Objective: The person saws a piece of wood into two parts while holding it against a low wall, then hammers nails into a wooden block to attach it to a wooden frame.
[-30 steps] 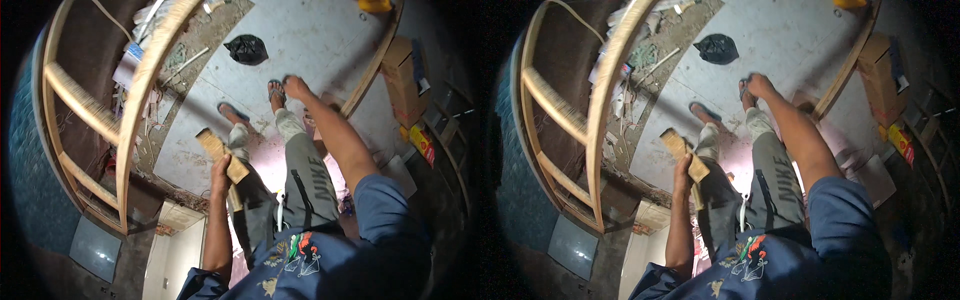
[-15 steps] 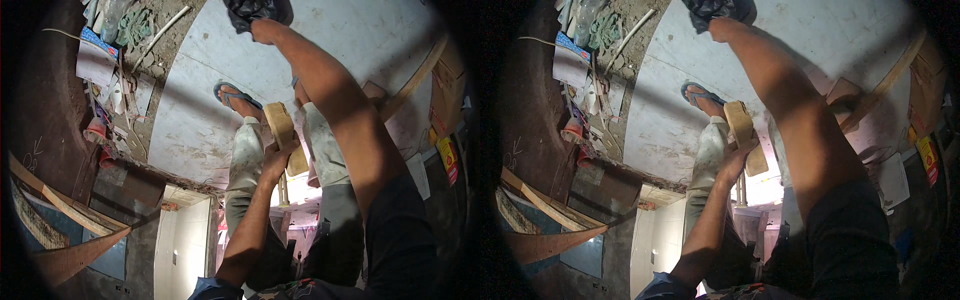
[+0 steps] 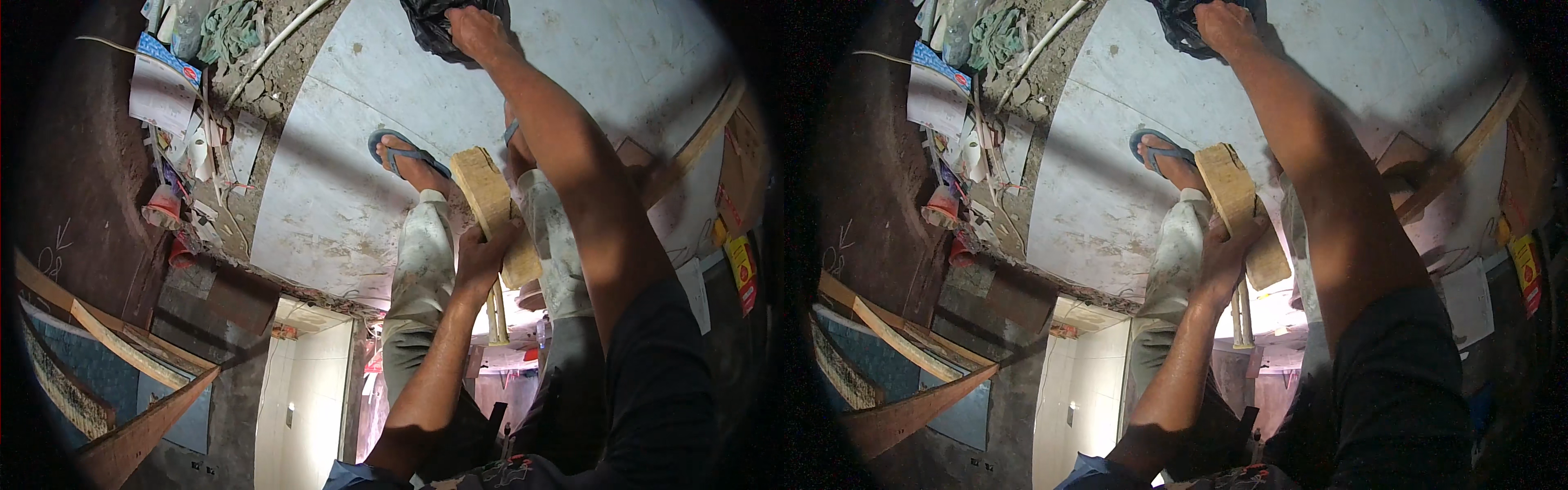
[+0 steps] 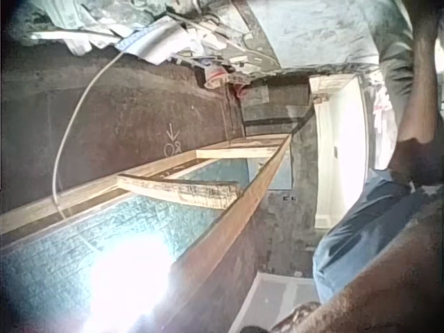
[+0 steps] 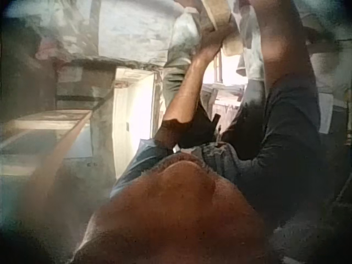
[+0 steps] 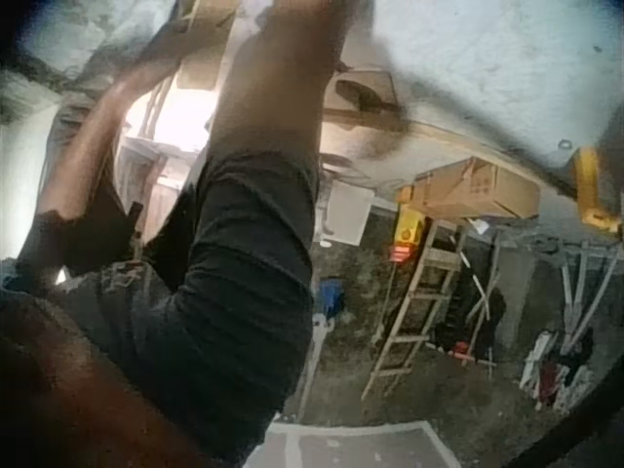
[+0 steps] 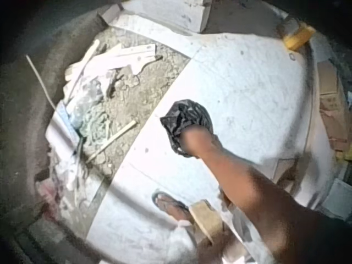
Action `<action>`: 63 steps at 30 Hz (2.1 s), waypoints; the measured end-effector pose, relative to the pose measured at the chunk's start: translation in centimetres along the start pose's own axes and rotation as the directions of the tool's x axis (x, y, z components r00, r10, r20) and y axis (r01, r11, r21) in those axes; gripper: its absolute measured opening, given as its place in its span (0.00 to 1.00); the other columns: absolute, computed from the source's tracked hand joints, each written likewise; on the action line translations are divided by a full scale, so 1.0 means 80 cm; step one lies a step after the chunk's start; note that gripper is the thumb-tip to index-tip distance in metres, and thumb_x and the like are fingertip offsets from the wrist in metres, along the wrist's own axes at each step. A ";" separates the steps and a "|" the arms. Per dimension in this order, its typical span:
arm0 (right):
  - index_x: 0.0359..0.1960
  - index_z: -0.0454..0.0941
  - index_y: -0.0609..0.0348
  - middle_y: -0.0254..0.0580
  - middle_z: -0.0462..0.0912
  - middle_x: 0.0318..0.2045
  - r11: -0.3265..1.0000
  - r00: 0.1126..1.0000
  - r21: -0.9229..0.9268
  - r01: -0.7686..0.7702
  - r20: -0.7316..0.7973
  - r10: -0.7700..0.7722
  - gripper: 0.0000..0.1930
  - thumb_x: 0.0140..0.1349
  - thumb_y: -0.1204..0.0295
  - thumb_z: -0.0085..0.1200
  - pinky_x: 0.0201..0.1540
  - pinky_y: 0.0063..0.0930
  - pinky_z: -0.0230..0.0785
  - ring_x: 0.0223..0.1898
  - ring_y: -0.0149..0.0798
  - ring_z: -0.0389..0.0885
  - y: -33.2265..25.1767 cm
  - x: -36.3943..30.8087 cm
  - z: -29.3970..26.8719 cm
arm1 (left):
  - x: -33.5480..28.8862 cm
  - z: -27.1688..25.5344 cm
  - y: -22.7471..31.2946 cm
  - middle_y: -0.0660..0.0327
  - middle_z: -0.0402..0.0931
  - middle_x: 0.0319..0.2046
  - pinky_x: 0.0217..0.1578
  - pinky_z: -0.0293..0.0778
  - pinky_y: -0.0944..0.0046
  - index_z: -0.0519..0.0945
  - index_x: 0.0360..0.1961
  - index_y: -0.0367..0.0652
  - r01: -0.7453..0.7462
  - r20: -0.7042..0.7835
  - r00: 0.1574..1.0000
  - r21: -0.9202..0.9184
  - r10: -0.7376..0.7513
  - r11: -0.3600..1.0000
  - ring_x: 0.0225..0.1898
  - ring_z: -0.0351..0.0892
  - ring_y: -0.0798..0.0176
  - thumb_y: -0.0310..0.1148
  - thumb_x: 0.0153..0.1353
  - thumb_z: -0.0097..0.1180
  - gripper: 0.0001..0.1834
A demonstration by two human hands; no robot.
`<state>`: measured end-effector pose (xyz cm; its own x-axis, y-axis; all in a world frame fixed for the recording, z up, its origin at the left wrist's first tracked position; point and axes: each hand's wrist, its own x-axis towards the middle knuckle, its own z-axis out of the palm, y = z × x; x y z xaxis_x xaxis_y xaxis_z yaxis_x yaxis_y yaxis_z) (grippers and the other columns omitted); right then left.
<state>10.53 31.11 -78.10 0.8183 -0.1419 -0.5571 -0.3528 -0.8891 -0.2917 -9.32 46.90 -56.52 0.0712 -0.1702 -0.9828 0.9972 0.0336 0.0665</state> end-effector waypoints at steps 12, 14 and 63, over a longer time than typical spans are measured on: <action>0.42 0.82 0.55 0.51 0.85 0.29 0.891 0.970 0.437 0.123 -0.244 -0.014 0.08 0.66 0.68 0.53 0.39 0.43 0.80 0.31 0.47 0.87 0.052 -0.007 0.010 | -0.002 0.006 0.002 0.57 0.82 0.45 0.45 0.79 0.64 0.79 0.53 0.32 0.015 0.010 1.000 0.032 -0.016 0.999 0.42 0.83 0.65 0.36 0.70 0.58 0.18; 0.44 0.85 0.53 0.48 0.88 0.31 0.857 0.979 0.502 0.113 -0.206 -0.008 0.10 0.65 0.66 0.56 0.40 0.40 0.82 0.33 0.44 0.90 0.058 -0.022 0.010 | -0.002 0.006 0.004 0.57 0.82 0.45 0.45 0.79 0.64 0.79 0.53 0.32 0.016 0.003 1.000 0.025 -0.016 1.000 0.43 0.83 0.65 0.37 0.70 0.58 0.19; 0.46 0.83 0.69 0.41 0.86 0.40 0.364 0.975 0.929 -0.059 -0.024 0.220 0.15 0.67 0.67 0.62 0.45 0.29 0.75 0.42 0.32 0.81 -0.213 -0.543 -0.279 | -0.436 -0.228 0.098 0.47 0.79 0.53 0.62 0.70 0.52 0.76 0.56 0.41 -0.531 0.234 0.790 0.724 0.566 0.441 0.59 0.77 0.48 0.21 0.59 0.55 0.22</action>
<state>-8.86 42.69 -31.58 0.7312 -0.3443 -0.5890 -0.5990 0.0893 -0.7958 -4.37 71.05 -24.86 0.6259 -0.3463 -0.6988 0.4178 -0.6077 0.6754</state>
